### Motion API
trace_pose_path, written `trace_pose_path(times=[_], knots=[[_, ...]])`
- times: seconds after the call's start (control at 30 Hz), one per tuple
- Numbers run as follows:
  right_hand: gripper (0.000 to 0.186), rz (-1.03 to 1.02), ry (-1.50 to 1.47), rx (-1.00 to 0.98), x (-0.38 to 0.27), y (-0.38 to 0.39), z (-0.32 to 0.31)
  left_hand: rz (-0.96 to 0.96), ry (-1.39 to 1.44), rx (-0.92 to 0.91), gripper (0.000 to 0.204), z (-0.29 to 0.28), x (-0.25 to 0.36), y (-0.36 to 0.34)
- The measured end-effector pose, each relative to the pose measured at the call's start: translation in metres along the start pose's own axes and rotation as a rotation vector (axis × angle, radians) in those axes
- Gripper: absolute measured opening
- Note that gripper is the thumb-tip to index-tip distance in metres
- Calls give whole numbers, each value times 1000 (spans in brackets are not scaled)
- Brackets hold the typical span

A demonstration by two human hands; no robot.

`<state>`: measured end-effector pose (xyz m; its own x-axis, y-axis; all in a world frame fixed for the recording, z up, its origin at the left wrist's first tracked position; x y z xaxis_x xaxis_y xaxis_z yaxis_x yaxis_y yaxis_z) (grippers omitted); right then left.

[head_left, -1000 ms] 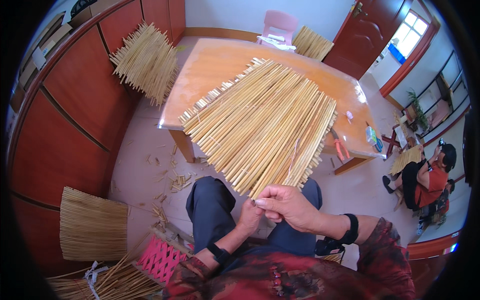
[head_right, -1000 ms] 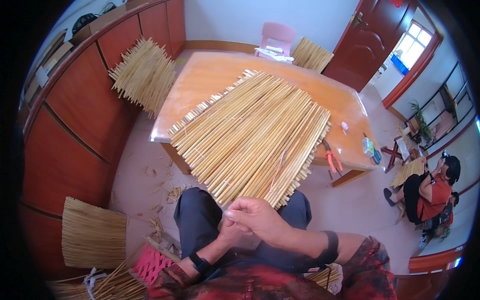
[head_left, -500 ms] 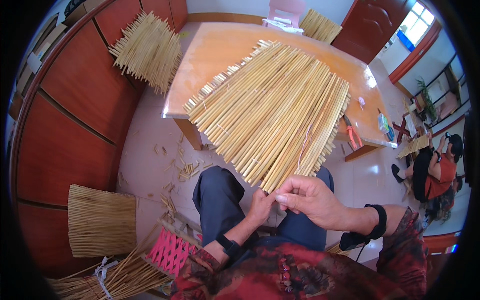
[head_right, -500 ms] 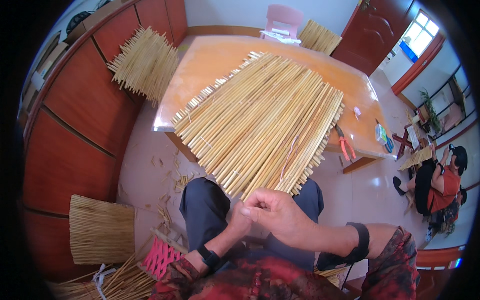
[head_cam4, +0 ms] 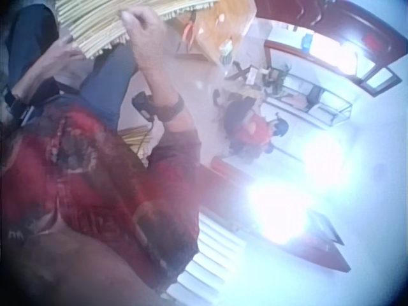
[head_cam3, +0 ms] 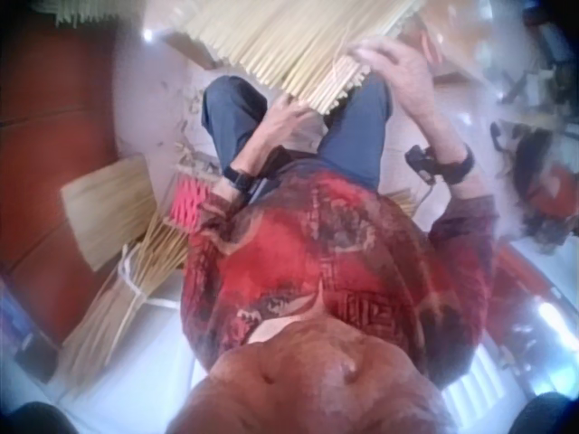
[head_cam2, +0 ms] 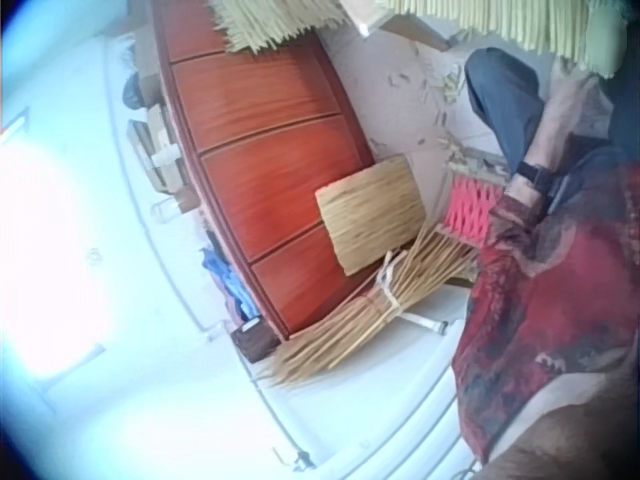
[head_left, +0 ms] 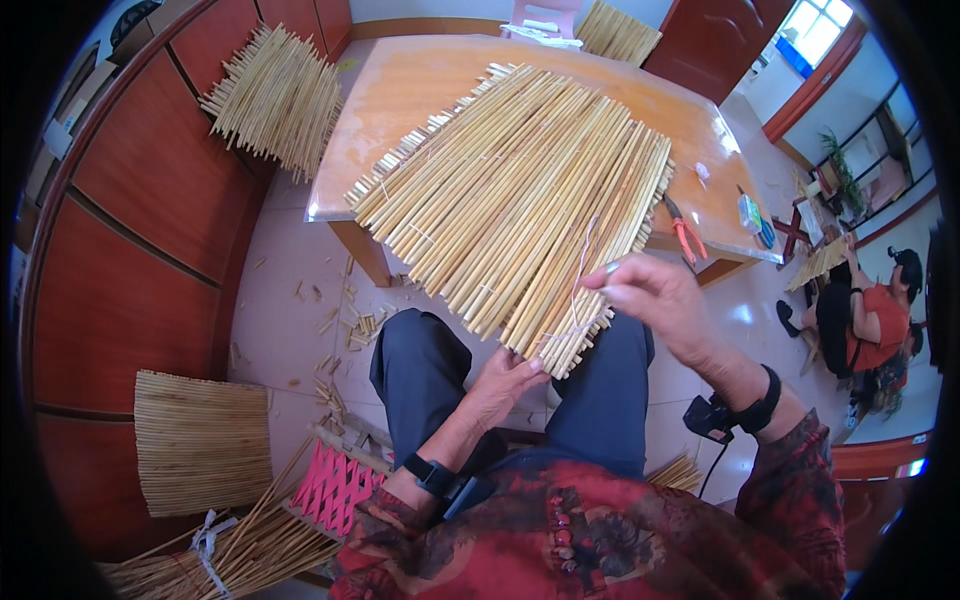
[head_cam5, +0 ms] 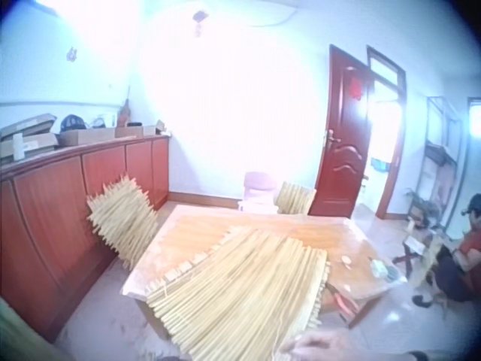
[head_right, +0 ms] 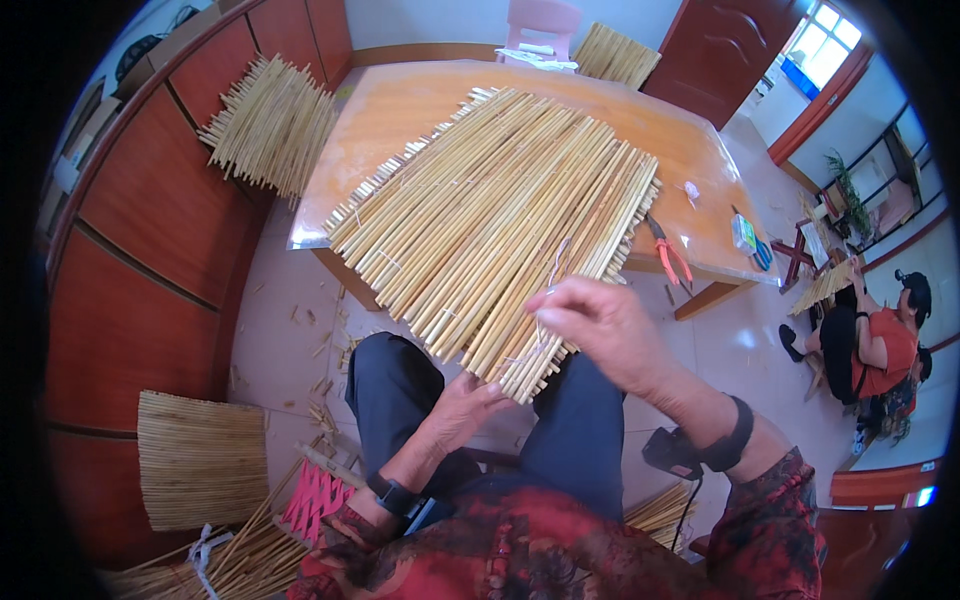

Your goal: The person weaves a mat by threading a cord through a series of wooden sticks, pulling the cord tight and securing it with knots.

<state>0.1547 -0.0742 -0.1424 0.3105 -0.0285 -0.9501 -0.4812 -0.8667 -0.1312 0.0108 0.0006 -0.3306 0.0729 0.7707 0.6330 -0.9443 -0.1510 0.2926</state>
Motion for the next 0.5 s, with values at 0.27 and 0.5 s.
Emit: trace_pose_path(times=[0.27,0.5], knots=[[11,230,94,55,3,50,-44,63,178,120,45,-10,5,-5],[10,259,337,7,25,75,-53,141,67,208,35,-14,5,-14]])
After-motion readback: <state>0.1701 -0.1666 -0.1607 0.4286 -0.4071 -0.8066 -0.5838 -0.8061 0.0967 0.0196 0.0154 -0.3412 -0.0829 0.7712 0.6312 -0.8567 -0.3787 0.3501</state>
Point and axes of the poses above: each hand's wrist, its own y-axis away from the middle knuckle, its own z-axis out of the palm, x = y × z, the point moved 5 cm from there along -y, towards the middle knuckle, and after that the axes turned 5 degrees about -z, right-handed, at the moved point
